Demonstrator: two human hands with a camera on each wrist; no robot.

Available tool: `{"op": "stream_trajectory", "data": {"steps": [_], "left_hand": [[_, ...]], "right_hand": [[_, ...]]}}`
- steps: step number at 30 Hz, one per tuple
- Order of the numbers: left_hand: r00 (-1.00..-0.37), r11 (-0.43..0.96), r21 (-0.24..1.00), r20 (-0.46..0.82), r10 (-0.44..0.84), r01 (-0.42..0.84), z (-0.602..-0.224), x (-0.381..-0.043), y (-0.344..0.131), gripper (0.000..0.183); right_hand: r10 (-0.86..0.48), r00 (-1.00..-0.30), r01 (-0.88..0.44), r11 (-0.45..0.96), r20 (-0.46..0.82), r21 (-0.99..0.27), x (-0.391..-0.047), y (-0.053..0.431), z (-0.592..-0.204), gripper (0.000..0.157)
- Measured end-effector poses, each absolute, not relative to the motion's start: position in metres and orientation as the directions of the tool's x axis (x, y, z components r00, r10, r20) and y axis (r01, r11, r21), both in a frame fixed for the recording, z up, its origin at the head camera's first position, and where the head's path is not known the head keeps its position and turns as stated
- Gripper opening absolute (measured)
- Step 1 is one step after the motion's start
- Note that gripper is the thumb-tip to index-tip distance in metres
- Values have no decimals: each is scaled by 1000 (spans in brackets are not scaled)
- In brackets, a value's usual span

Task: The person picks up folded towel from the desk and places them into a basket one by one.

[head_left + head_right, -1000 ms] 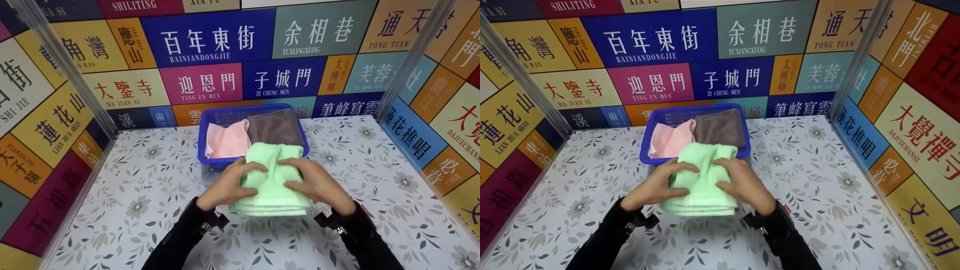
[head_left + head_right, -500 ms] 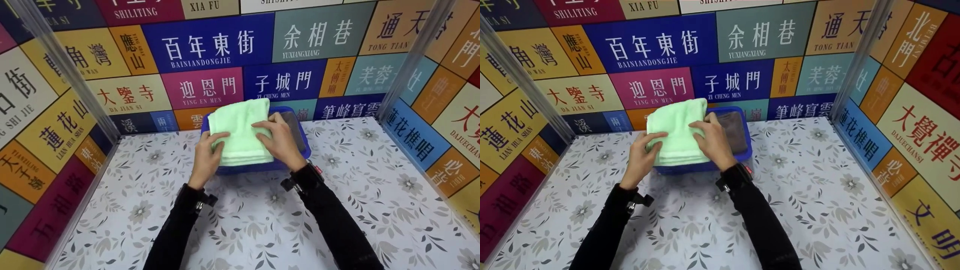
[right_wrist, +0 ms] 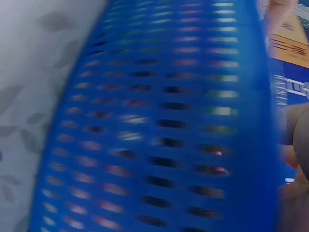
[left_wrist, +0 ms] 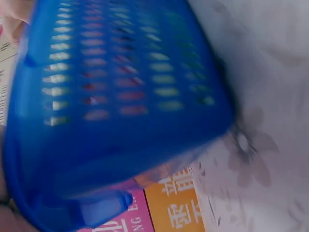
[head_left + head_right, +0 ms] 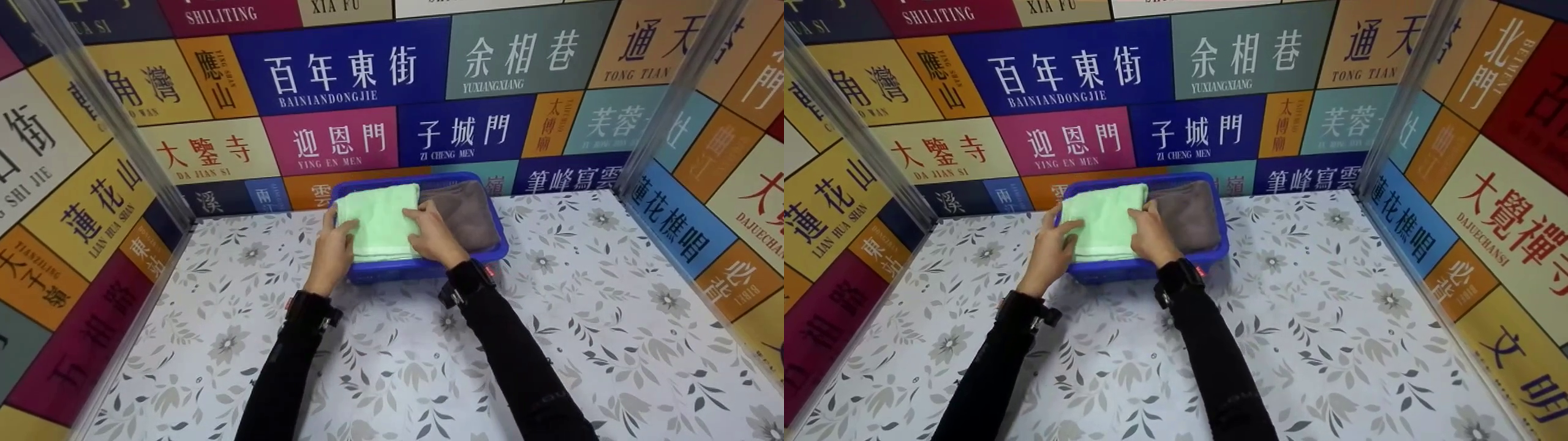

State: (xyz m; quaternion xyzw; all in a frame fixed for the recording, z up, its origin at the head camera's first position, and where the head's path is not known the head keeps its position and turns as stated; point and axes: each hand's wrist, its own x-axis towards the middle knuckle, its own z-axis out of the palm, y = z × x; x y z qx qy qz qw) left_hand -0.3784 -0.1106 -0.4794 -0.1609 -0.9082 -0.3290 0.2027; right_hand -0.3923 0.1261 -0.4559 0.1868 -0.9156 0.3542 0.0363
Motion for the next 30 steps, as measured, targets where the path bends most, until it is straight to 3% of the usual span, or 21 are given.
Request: {"op": "stream_trajectory", "data": {"steps": [7,14,17,22,30], "left_hand": [[-884,828,383,390,258,411,-476,-379,-108,34],[-827,866,205,458,327,456,-483,-377,-111,29],[-832,883,196,467,298,426,-485,-376,-114,32],[-893,901,235,361,268,365,-483,-376,-117,38],[-911,908,238,317,264,346,-484,-378,-118,41]], "right_hand": [[-317,-945,-295,735,76,-611,-394,124,-465,66],[-343,-939,-308,817,17,-488,-394,118,-467,65],[-344,-938,-288,827,-29,-482,-394,117,-467,61],[-330,-940,-260,852,-82,-455,-394,113,-464,54],[-352,-935,-310,878,-52,-366,-397,108,-463,46]]}}
